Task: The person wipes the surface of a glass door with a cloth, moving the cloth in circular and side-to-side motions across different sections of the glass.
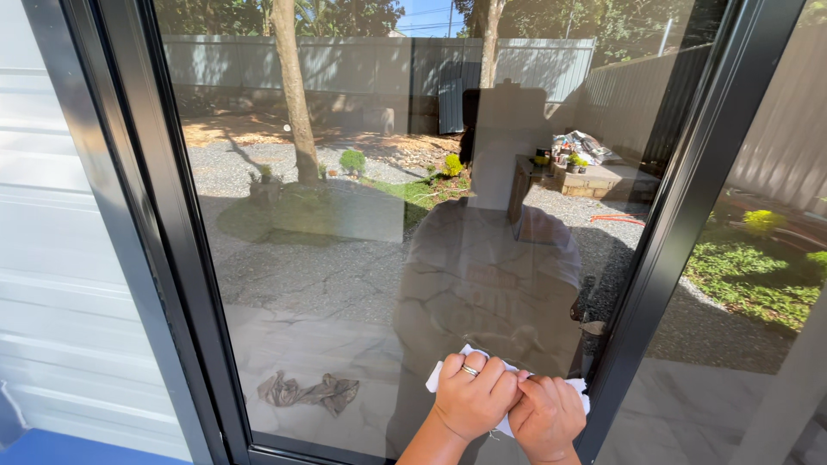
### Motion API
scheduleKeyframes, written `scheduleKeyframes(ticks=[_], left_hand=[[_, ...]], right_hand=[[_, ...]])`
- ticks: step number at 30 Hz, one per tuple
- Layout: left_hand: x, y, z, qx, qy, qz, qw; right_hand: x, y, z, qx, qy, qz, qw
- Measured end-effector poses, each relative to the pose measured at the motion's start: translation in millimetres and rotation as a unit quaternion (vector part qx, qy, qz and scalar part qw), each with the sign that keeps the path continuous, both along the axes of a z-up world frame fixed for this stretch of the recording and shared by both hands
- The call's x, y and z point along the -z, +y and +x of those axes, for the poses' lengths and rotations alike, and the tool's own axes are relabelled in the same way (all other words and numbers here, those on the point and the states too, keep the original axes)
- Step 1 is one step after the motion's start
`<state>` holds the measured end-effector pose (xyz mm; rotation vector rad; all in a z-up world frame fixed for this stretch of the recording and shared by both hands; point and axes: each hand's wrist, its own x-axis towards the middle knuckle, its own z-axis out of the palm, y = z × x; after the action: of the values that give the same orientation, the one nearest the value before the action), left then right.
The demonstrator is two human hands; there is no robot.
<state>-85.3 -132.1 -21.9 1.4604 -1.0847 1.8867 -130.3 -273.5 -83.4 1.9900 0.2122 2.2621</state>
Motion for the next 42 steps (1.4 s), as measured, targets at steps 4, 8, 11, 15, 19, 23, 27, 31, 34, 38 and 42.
scheduleKeyframes(ticks=[4,8,11,15,19,23,27,31,34,38,42], left_hand=[[-5.4,7.9,-0.8,-0.008,-0.001,0.011,1.000],[-1.8,31.0,10.3,-0.007,0.009,0.023,1.000],[5.5,54.3,23.7,-0.018,0.011,0.038,0.999],[20.3,93.5,49.3,-0.052,0.020,0.044,0.997],[36.2,133.5,72.0,-0.079,0.050,0.059,0.994],[59.2,161.8,90.0,-0.084,0.050,0.073,0.992],[102.1,187.9,107.4,-0.095,0.126,0.117,0.980],[127.9,196.7,103.2,-0.184,0.130,-0.035,0.974],[128.0,194.4,95.6,-0.260,0.120,-0.149,0.946],[153.4,183.9,91.1,-0.190,0.303,-0.195,0.913],[170.7,180.7,86.6,-0.092,0.504,-0.198,0.836]], right_hand=[[-4.7,7.2,-3.3,0.004,0.022,0.019,1.000],[0.1,23.3,7.8,-0.003,0.054,0.043,0.998],[2.5,39.3,13.8,-0.056,0.066,-0.002,0.996],[12.3,60.8,25.5,-0.041,0.187,-0.106,0.976],[13.2,94.4,37.9,-0.031,0.176,-0.207,0.962],[21.8,122.5,50.6,-0.035,0.247,-0.210,0.945],[42.4,138.5,73.7,-0.060,0.310,-0.187,0.930],[37.4,162.4,88.3,-0.068,0.276,-0.234,0.930],[38.1,190.2,95.2,-0.060,0.233,-0.231,0.943],[41.9,202.4,92.5,-0.010,0.214,-0.228,0.950],[45.1,191.2,82.9,-0.061,0.271,-0.230,0.933]])
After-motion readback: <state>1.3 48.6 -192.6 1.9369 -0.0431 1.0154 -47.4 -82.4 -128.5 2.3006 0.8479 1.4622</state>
